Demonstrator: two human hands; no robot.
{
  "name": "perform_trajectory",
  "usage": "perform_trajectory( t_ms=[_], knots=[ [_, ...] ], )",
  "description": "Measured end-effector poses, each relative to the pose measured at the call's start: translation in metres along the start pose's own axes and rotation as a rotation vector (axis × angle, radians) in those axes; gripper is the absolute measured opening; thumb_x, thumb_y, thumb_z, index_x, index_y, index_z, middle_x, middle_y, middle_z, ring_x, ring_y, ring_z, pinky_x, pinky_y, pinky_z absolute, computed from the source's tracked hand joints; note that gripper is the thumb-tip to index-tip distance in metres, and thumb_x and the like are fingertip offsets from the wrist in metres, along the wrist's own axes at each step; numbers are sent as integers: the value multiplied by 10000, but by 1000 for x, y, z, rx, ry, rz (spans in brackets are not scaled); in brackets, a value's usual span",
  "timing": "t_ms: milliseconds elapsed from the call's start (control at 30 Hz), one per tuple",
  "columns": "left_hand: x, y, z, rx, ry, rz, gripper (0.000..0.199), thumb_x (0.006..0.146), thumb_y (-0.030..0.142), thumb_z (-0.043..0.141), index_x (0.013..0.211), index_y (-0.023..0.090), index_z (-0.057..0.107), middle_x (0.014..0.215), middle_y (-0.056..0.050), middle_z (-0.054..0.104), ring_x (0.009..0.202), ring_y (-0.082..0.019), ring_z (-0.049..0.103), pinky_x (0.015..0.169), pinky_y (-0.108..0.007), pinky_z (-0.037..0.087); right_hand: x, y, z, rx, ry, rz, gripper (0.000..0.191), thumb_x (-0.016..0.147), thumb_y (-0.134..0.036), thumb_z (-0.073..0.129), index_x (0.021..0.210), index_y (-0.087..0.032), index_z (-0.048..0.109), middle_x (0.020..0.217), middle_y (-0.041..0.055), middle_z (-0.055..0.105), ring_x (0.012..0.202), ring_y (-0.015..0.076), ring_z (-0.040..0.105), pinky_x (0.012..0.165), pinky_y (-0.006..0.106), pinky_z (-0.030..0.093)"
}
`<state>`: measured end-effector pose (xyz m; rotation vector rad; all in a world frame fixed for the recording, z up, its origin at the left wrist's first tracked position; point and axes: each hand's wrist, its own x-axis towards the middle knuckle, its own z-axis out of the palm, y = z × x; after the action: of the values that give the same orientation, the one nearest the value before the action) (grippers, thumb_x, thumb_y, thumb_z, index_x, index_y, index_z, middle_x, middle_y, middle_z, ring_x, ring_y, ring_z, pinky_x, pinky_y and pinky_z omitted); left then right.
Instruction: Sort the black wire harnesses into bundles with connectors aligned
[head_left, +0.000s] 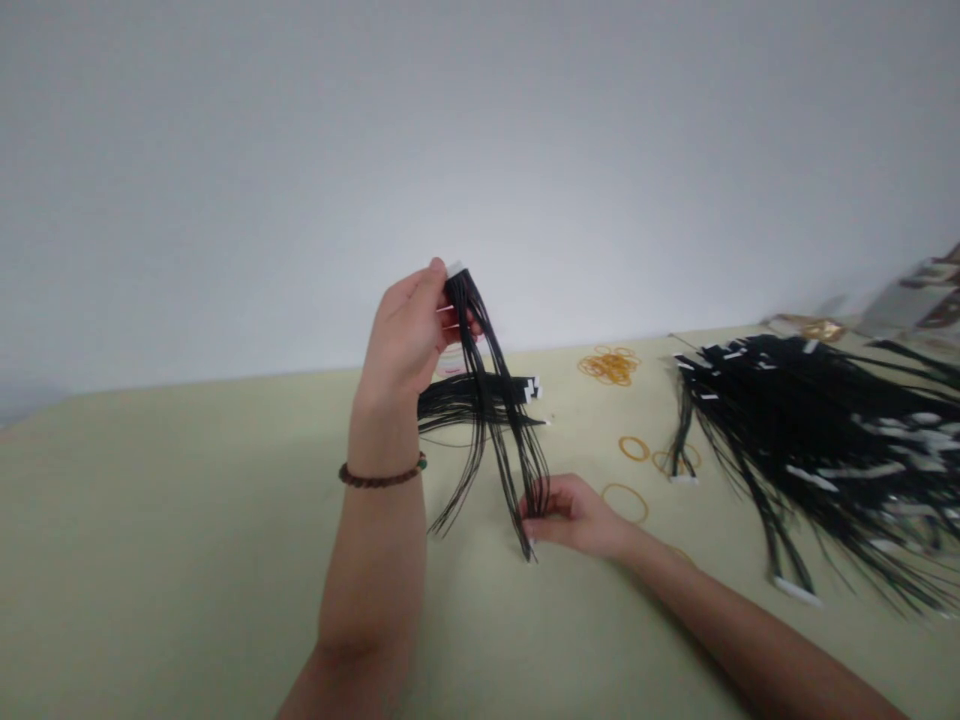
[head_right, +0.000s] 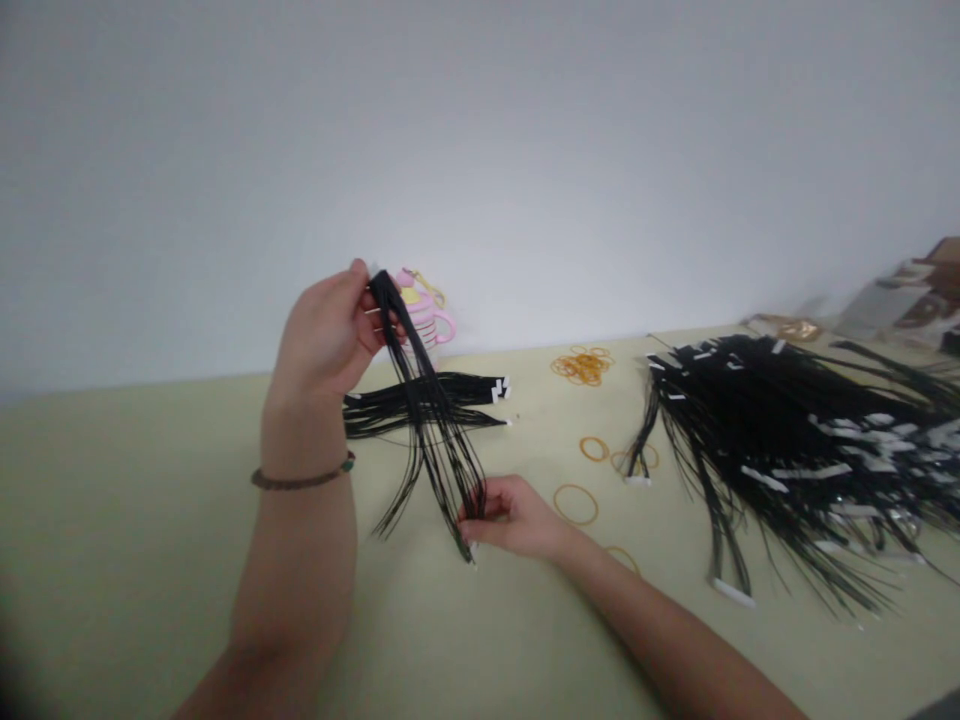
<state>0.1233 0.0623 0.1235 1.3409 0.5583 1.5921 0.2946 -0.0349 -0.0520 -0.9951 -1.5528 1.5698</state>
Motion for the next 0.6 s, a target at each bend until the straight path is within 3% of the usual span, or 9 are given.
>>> perform_trajectory(
  t_ms=[100, 200, 300, 367, 433, 500, 533, 600],
  knots=[
    [-1, -4, 5, 23, -36, -1, 294, 844, 407, 511, 676, 165, 515, 569, 1, 524, 426, -88, 523, 399, -194, 449, 1, 3, 2, 22, 28, -33, 410, 611, -441, 754, 801, -137, 556, 699, 18, 603, 618, 125, 584, 629, 283, 489],
    [-2, -6, 8, 58, -50, 24, 296, 844, 406, 508, 670, 166, 518, 577, -1, 531, 430, -87, 535, 392, -185, 441, 1, -3, -1, -27, 92, -135, 437, 679, -354, 725, 1006, -162, 509, 853, 48, 613, 753, 148, 608, 718, 311, 500],
    [-6, -5, 11, 123, -92, 60, 316, 841, 427, 506, 662, 166, 522, 559, -9, 545, 437, -95, 545, 393, -185, 436, -2, -27, -9, -156, 204, -362, 522, 714, -250, 694, 1165, -207, 435, 1099, 101, 564, 968, 180, 577, 836, 341, 475],
    [-9, -3, 14, 186, -122, 96, 329, 838, 441, 506, 655, 168, 528, 543, -13, 555, 447, -100, 548, 402, -185, 432, -6, -52, -14, -211, 356, -515, 526, 720, -220, 680, 1181, -241, 428, 1194, 100, 511, 1028, 181, 543, 848, 331, 461],
    [-14, 1, 19, 267, -118, 158, 343, 836, 446, 507, 637, 168, 540, 531, -11, 561, 445, -95, 538, 407, -182, 418, -11, -80, -16, -261, 580, -673, 394, 731, -206, 663, 1086, -239, 494, 1085, 65, 547, 914, 154, 559, 759, 293, 465],
    [-21, 5, 25, 369, -101, 245, 360, 848, 440, 489, 621, 168, 554, 522, -7, 567, 432, -88, 515, 410, -186, 396, -15, -106, -13, -389, 749, -787, 160, 750, -199, 643, 894, -208, 573, 825, 17, 579, 703, 118, 542, 644, 260, 445],
    [-25, 8, 28, 421, -96, 292, 368, 859, 430, 475, 614, 168, 558, 517, -3, 568, 426, -86, 501, 415, -190, 387, -16, -117, -10, -489, 766, -800, 54, 761, -208, 634, 794, -193, 594, 732, 8, 580, 646, 114, 529, 606, 256, 433],
    [-34, 14, 35, 520, -106, 376, 375, 881, 401, 446, 610, 169, 561, 516, 3, 566, 437, -86, 488, 444, -202, 381, -16, -135, -3, -656, 771, -781, 85, 764, -247, 633, 717, -177, 620, 631, 5, 592, 572, 112, 523, 549, 249, 420]
  ],
)
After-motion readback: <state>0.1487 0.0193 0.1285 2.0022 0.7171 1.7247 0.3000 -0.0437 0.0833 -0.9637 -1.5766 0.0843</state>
